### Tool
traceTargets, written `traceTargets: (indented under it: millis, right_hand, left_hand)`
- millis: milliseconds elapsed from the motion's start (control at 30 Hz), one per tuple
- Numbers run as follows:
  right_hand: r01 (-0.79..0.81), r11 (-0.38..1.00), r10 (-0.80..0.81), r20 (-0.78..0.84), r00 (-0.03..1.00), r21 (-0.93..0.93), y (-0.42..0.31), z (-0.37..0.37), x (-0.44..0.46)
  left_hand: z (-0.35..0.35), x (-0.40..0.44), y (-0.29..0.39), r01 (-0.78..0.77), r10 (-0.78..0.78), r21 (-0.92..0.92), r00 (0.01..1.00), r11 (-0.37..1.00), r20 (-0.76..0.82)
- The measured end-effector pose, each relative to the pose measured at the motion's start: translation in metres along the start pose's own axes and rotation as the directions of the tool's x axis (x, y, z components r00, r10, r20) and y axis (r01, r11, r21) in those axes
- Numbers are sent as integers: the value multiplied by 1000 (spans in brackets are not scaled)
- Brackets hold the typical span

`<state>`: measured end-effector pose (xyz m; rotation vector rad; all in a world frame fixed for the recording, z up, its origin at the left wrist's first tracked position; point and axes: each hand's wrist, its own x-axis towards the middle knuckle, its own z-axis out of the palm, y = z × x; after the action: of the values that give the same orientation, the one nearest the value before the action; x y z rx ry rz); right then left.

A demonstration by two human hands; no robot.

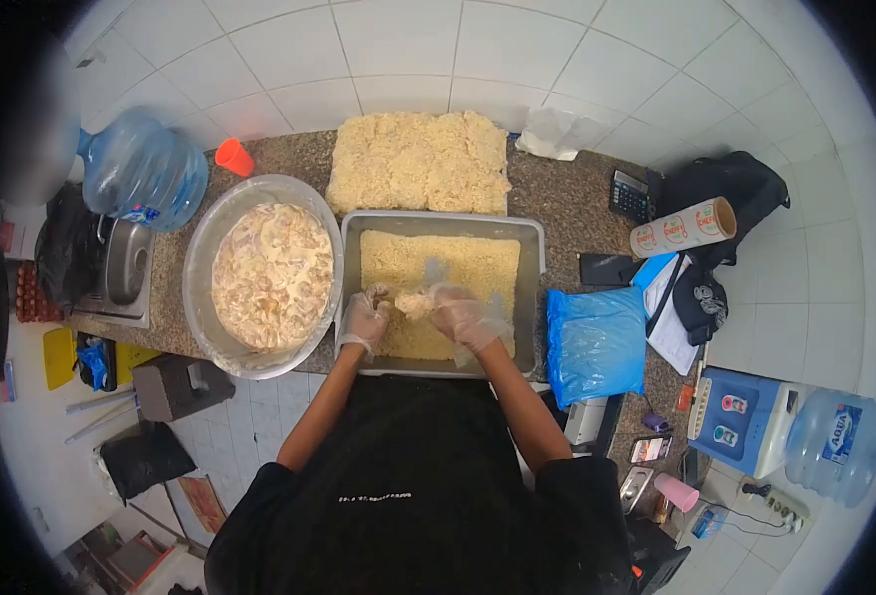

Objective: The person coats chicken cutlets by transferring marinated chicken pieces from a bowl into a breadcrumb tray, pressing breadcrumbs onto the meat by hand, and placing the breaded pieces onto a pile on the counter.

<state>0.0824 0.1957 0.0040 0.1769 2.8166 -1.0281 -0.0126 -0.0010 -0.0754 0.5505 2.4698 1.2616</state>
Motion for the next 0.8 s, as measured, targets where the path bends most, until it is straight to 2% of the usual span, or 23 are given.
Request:
traceTargets:
  millis: [33, 67, 133, 267, 367, 467, 533, 600, 667, 700, 767, 800]
  right_hand:
    - [79, 997, -78, -68, 995, 7, 8, 1, 4]
    - [83, 996, -84, -73, 994, -14, 17, 2, 4]
    - [90, 994, -95, -83, 992, -64, 17, -26, 11]
    - [22, 1000, -24, -88, 996, -19, 18, -94, 45]
    - [-65, 996, 72, -116, 991, 56, 10, -163, 74]
    - [-17, 971, -32, -199, 980, -237, 14, -209, 98]
    - [-70, 997, 72, -59, 996, 41, 64, -220, 123]
    - [16, 996, -18, 23, 1000, 84, 87, -229, 146]
    - [265, 960, -261, 49, 964, -95, 103, -232, 165]
    - [156, 988, -153, 153, 976, -6, 106, -227, 174]
    - [-98, 987, 41, 380, 924, 131, 110, -210, 188]
    - [-74, 997, 55, 393, 918, 32, 117, -204, 188]
  left_hand:
    - [0, -1, -3, -32, 33, 56, 999, 998, -18]
    - [0, -4, -8, -57, 61, 116, 998, 992, -27]
    - [3, -3, -14, -64, 67, 102, 997, 993, -30]
    - [10, -3, -26, -4, 3, -17, 999, 1000, -44]
    - [3, -5, -17, 19, -17, 79, 1000, 997, -18]
    - [4, -4, -23, 25, -24, 46, 1000, 999, -16]
    - [6, -4, -31, 8, -7, 77, 1000, 997, -12]
    - [8, -5, -28, 20, -18, 90, 1000, 996, -19]
    - [5, -8, -21, 55, -53, 85, 998, 995, -29]
    - [3, -7, -15, 50, -47, 95, 998, 994, -30]
    - [-1, -8, -3, 41, -38, 116, 999, 992, -25]
    - [1, -11, -5, 23, -20, 177, 1000, 984, -19]
